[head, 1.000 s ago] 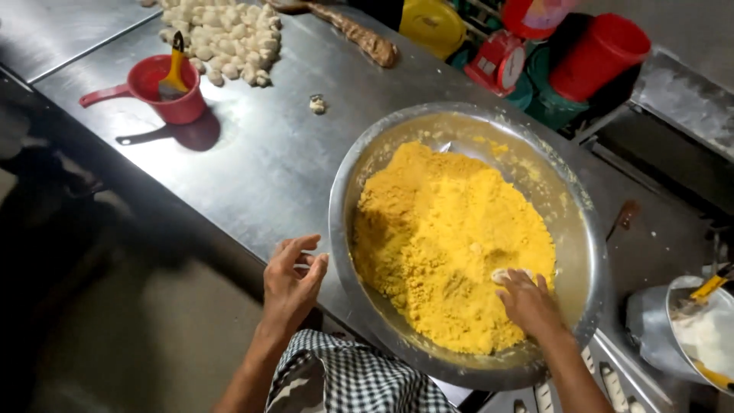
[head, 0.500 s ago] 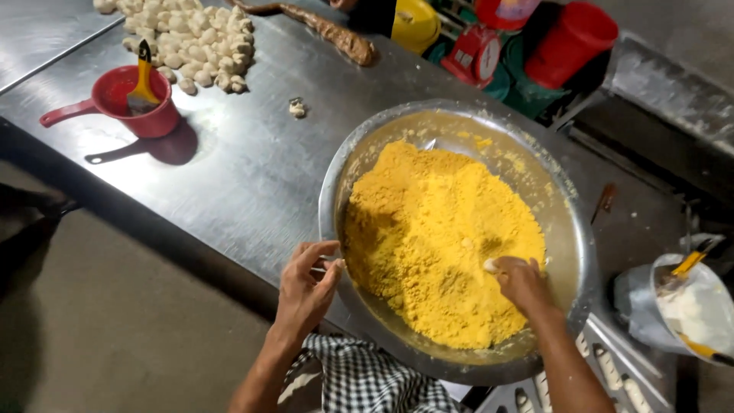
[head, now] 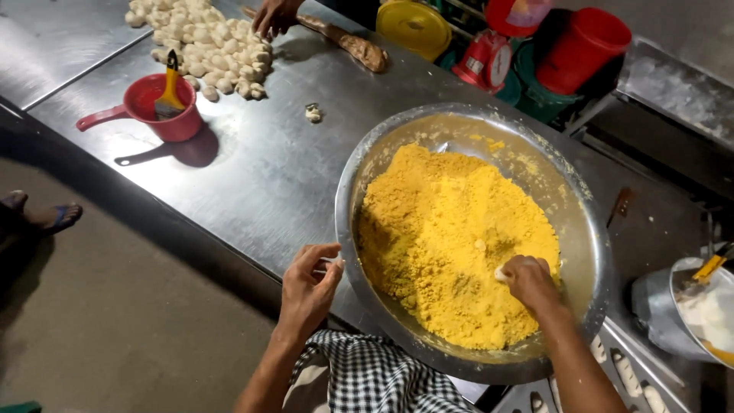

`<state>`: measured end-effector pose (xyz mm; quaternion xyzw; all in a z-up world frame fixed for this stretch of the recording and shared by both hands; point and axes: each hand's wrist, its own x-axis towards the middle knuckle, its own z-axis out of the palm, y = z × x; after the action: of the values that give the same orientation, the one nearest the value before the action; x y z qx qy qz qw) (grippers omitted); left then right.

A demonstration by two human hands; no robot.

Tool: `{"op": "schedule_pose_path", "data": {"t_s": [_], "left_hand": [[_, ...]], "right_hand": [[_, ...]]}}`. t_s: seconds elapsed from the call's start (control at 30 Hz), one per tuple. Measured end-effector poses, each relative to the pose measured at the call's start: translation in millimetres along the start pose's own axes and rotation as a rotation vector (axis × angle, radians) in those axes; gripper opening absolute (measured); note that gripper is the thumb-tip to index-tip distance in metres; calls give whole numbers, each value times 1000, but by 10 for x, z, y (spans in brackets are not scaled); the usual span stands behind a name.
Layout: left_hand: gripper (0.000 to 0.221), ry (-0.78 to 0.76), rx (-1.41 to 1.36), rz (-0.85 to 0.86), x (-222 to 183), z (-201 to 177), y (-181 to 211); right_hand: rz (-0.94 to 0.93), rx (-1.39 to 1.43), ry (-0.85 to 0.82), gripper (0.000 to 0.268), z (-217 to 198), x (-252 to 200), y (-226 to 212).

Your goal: Coating small dough rolls with yellow powder, arranging them on a tray, and scoring them with a blade.

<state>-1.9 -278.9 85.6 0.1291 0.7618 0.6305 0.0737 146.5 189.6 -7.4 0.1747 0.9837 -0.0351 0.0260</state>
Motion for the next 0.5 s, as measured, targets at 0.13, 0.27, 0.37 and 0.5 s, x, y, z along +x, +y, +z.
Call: {"op": "schedule_pose_path", "data": {"t_s": [0.13,0.27,0.37,0.5], "left_hand": [[29,-16,13,-19,3,38,-96],[29,-59,30,13,-53,43,-34],[29,-72,8,5,-80,35,-8],[29,-61,25,18,-147,55,-92]], "right_hand": [[-16,-57,26,16,-57,0,-97],[-10,149,76,31,155,111,110],[111,437,141,28,107,182,118],[756,1124,263,25,-462,113,-364]]}}
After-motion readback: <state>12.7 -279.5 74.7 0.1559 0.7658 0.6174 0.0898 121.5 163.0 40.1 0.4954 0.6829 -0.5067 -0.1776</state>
